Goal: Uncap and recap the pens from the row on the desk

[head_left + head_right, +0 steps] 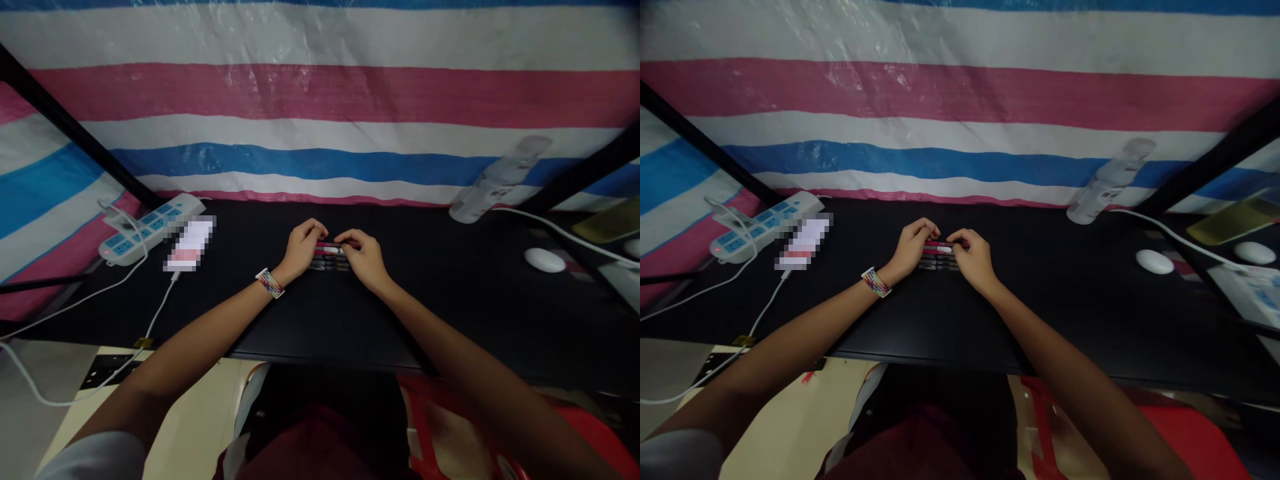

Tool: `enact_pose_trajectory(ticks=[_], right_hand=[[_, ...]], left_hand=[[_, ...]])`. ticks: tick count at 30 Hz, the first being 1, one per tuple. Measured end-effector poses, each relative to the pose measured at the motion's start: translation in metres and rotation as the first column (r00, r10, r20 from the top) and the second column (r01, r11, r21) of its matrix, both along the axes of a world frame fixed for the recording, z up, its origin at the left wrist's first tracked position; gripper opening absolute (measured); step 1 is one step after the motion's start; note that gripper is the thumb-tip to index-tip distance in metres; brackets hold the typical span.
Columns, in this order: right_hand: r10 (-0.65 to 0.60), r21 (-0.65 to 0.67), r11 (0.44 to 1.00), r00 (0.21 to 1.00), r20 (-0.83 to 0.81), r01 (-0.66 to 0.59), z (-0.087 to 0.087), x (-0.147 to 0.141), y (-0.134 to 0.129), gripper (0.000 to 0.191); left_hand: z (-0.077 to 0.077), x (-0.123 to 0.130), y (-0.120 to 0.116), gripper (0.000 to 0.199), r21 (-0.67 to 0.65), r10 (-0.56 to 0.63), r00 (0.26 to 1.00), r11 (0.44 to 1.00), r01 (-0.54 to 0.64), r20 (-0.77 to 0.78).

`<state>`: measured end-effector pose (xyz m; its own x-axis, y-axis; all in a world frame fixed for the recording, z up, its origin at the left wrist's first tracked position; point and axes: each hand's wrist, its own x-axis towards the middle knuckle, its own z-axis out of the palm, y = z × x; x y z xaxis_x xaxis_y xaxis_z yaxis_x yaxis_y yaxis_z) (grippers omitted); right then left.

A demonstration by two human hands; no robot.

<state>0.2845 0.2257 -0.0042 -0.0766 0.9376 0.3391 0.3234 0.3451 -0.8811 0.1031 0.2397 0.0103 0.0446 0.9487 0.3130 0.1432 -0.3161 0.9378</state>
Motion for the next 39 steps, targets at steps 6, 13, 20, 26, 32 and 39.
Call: enact_pose_trajectory(ticks=[6,13,20,26,32,39], right_hand=[[0.004,-0.008,1.0,1.0,-0.016,-0.004,0.0,0.0,-0.001,0.025],[0.007,0.016,1.0,1.0,-0.011,-0.007,0.003,-0.001,-0.003,0.025],[0.003,0.013,1.0,1.0,0.017,-0.004,0.007,-0.003,-0.006,0.024],[-0.004,0.02,1.0,0.999,0.032,0.003,0.009,-0.005,-0.007,0.025],[0.002,0.01,1.0,0.999,0.038,-0.003,0.01,-0.006,-0.006,0.025],[0.008,-0.003,1.0,1.0,0.024,-0.008,0.008,-0.004,-0.002,0.022]], left_hand=[[-0.002,0.0,0.0,0.023,0.017,0.011,1.0,1.0,-0.011,-0.019],[0.0,0.0,-0.001,0.023,0.032,0.013,1.0,0.999,-0.012,-0.028],[0.0,-0.001,-0.002,0.022,0.031,0.024,0.997,0.999,-0.022,-0.069],[0.002,-0.002,-0.004,0.022,0.029,0.028,0.997,0.999,-0.026,-0.076],[0.002,-0.002,-0.006,0.022,0.022,0.035,0.997,0.999,-0.033,-0.071],[0.0,0.0,-0.005,0.024,0.039,0.028,0.997,0.999,-0.025,-0.07]])
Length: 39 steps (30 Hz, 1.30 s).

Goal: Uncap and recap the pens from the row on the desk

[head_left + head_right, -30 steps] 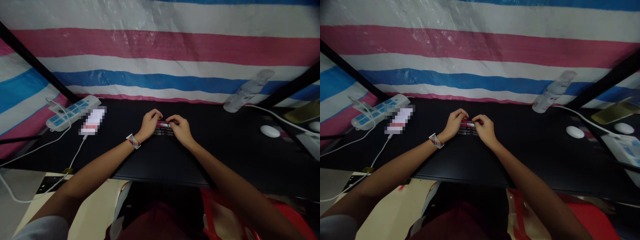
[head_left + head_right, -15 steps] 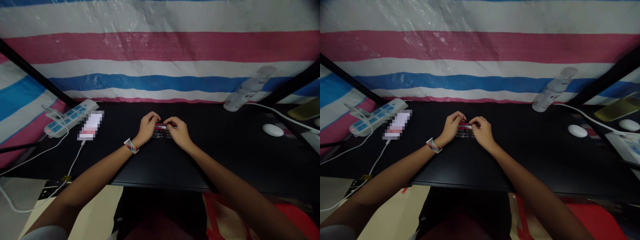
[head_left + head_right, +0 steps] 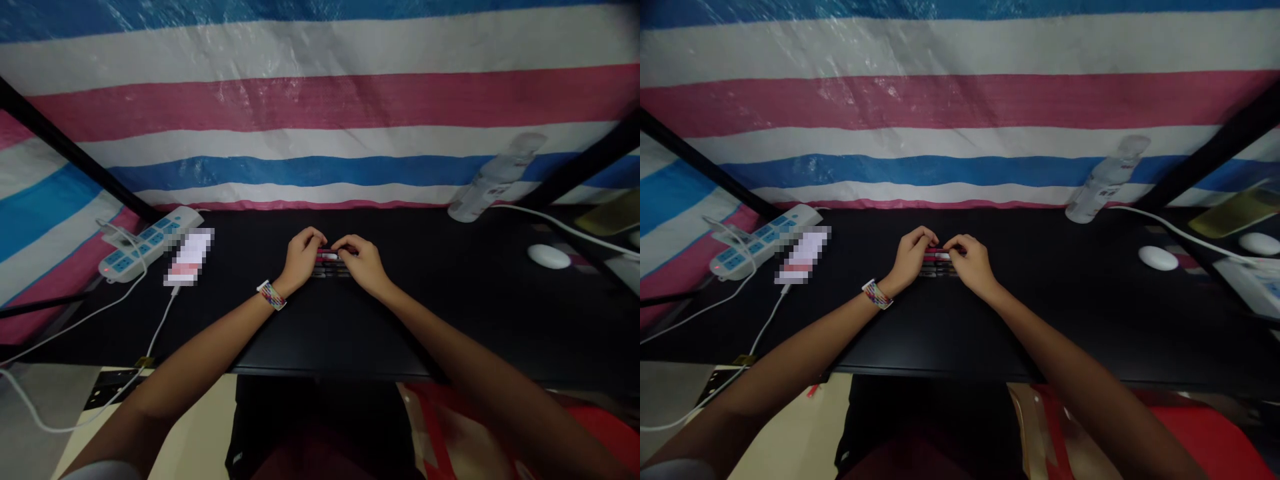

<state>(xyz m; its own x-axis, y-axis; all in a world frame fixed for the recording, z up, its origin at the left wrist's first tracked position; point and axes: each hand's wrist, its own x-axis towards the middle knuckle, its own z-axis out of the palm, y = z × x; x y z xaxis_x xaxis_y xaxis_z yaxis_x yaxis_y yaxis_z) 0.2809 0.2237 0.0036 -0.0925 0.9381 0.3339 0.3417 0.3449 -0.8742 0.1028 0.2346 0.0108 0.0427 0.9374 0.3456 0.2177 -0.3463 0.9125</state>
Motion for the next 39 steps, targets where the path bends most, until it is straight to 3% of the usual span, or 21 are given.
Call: enact_pose_trajectory(ticks=[7,20,29,39], right_hand=[[0.01,-0.022,1.0,1.0,-0.026,-0.01,-0.001,0.003,0.002,0.019],[0.109,0.12,0.985,0.989,0.097,-0.12,0.011,0.009,-0.005,0.014],[0.277,0.333,0.852,0.887,0.369,-0.404,0.02,0.012,-0.016,0.016],[0.317,0.363,0.795,0.842,0.436,-0.487,0.02,0.007,-0.024,0.015]], left_hand=[[0.0,0.002,0.0,0.025,0.004,0.022,1.0,1.0,-0.022,0.016],[0.0,0.002,-0.003,0.026,0.006,0.031,0.999,0.999,-0.031,-0.005],[0.0,0.0,-0.006,0.023,0.0,0.034,0.999,0.999,-0.034,-0.003],[0.001,0.001,-0.006,0.022,0.024,0.033,0.999,0.999,-0.032,-0.014]])
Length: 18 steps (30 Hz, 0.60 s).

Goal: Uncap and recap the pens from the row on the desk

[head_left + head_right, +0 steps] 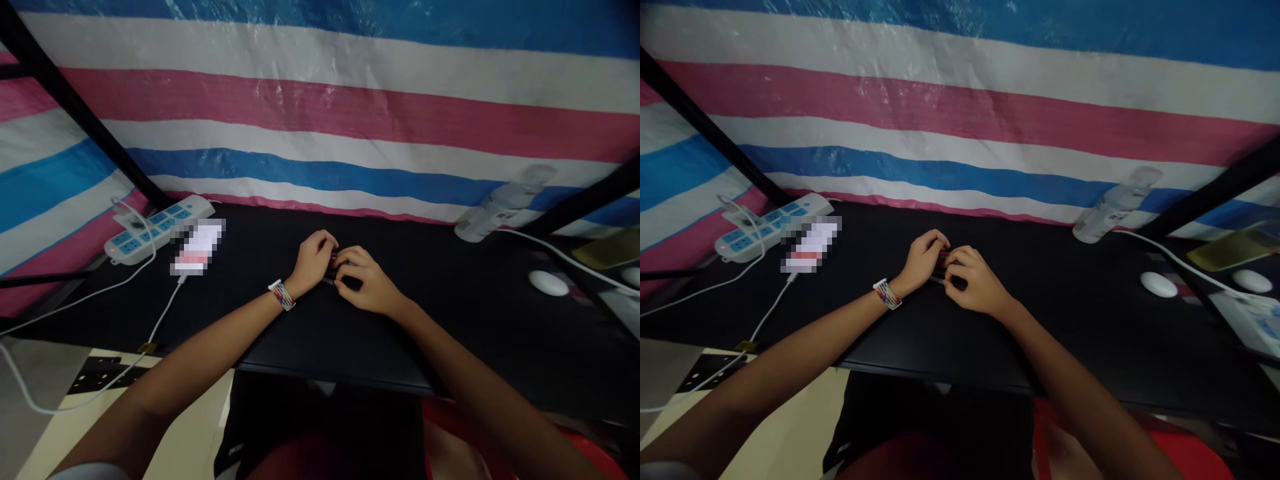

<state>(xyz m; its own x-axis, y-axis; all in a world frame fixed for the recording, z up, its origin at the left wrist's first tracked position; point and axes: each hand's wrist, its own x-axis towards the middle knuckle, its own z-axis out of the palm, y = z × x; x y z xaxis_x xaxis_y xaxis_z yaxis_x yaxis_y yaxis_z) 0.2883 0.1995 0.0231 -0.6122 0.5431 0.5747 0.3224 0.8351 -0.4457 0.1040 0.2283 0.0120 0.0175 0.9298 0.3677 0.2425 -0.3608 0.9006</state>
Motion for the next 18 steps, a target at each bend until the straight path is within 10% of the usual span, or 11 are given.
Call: enact_pose_trajectory(ticks=[12,18], right_hand=[[-0.006,0.107,0.994,0.985,0.173,-0.013,0.004,0.001,-0.004,0.007],[0.048,0.07,0.996,0.988,0.148,-0.059,0.0,-0.001,-0.006,0.007]], left_hand=[[0.009,-0.004,-0.003,0.021,0.14,0.029,0.996,0.99,-0.018,-0.079],[0.067,0.0,-0.097,0.015,0.413,-0.112,0.993,0.907,0.082,0.048]])
